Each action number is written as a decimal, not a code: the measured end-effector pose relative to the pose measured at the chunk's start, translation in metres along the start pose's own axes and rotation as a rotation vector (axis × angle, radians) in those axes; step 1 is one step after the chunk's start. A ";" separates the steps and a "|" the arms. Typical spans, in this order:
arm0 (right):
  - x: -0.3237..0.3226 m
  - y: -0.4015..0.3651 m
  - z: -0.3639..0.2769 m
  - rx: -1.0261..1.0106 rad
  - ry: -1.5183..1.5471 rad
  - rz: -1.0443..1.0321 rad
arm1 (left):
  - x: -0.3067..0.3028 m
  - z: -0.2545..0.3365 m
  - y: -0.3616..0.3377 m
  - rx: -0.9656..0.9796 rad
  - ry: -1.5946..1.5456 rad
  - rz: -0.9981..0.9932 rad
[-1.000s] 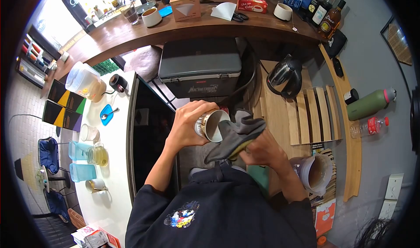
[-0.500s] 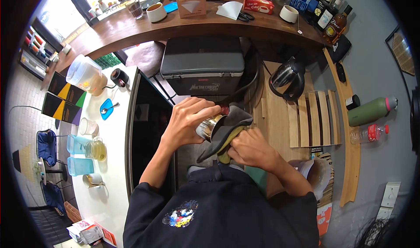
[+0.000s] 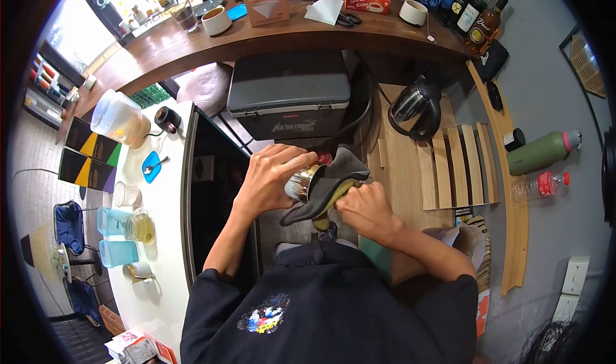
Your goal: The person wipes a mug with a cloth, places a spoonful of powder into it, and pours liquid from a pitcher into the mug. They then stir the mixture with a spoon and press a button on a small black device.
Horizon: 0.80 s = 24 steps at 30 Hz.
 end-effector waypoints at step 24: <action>0.029 0.011 -0.025 0.012 1.675 -0.483 | 0.002 -0.008 0.009 -0.045 -0.182 -0.058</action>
Point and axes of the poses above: each hand's wrist, its own y-axis towards the middle knuckle, its own x-axis out of the palm, z = x × y, the point moved 10 cm from there along y, towards the middle knuckle, and after that the axes turned 1 degree about -z, right-handed, at the moved point
